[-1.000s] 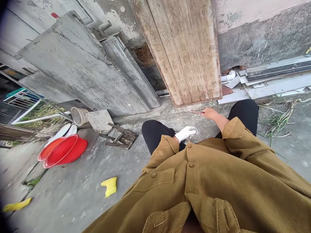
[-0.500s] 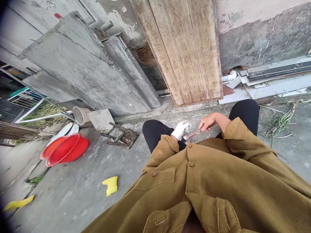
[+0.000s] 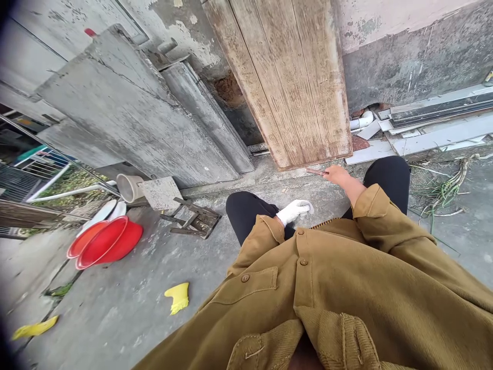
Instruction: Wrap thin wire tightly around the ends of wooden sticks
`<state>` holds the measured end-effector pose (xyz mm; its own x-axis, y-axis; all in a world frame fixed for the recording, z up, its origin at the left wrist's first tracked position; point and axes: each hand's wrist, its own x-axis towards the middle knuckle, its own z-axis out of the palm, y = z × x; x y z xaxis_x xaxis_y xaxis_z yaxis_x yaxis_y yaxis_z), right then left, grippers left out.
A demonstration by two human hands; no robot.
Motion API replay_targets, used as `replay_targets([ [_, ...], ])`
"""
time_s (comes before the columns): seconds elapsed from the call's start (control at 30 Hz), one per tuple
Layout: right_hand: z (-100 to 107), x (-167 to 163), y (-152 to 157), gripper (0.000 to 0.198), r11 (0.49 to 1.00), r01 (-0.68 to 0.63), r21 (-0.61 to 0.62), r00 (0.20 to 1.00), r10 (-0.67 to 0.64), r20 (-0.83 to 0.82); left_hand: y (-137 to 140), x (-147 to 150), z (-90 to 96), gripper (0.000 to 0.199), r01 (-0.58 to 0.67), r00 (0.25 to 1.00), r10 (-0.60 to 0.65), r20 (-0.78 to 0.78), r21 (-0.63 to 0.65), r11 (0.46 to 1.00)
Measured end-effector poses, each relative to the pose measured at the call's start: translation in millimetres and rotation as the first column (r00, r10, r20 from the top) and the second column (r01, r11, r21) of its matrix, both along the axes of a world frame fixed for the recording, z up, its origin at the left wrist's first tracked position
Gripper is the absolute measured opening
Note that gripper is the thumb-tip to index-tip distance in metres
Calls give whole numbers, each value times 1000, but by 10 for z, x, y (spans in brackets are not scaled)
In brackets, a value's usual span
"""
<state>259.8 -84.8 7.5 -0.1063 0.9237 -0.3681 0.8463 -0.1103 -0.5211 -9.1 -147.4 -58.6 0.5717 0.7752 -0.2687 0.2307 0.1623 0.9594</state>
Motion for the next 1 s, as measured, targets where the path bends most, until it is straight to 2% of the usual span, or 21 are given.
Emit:
replay_targets([
  [0.07, -33, -30, -17, 22, 995, -83, -52, 992, 87, 93, 28, -47, 34, 41, 17, 998, -17, 55, -7, 1000],
  [0.13, -63, -86, -68, 20, 965, -192, -179, 972, 212, 104, 69, -99, 70, 49, -6, 990, 6, 138, 4, 1000],
  [0.2, -84, -155, -139, 21, 886, -317, -339, 938, 346, 27, 119, -147, 97, 51, -94, 966, 85, 246, 25, 995],
  [0.3, -77, -234, -233, 27, 710, -486, -510, 864, 477, -160, 188, -193, 106, 47, -243, 905, 220, 365, 18, 970],
  [0.37, -50, -244, -259, 40, 619, -577, -532, 813, 500, -298, 216, -204, 94, 45, -294, 888, 279, 365, -13, 956],
  [0.43, -22, -213, -252, 57, 582, -653, -484, 757, 477, -447, 229, -206, 79, 46, -324, 882, 318, 348, -43, 945],
  [0.5, -11, -161, -227, 63, 591, -668, -452, 740, 467, -484, 230, -203, 67, 49, -324, 880, 326, 344, -67, 944],
  [0.63, -44, -94, -176, 35, 662, -523, -536, 836, 523, -169, 199, -187, 51, 56, -228, 912, 254, 322, -116, 967],
  [0.7, -64, -91, -158, 24, 711, -469, -524, 854, 517, -62, 176, -179, 45, 56, -172, 937, 207, 280, -145, 974],
  [0.77, -64, -92, -149, 25, 760, -435, -483, 868, 497, 1, 160, -177, 41, 54, -130, 961, 166, 222, -168, 977],
  [0.83, -35, -82, -160, 30, 782, -416, -464, 875, 483, 29, 160, -181, 35, 51, -120, 976, 148, 161, -170, 978],
  [0.9, 22, -58, -198, 27, 756, -429, -494, 873, 487, -13, 178, -189, 24, 47, -156, 979, 172, 113, -140, 978],
  [0.97, 93, -29, -248, 36, 680, -531, -506, 845, 475, -247, 201, -193, 9, 44, -213, 971, 221, 88, -94, 973],
  [1.0, 128, -16, -269, 44, 652, -602, -461, 796, 440, -416, 208, -190, 3, 44, -236, 967, 242, 83, -72, 969],
])
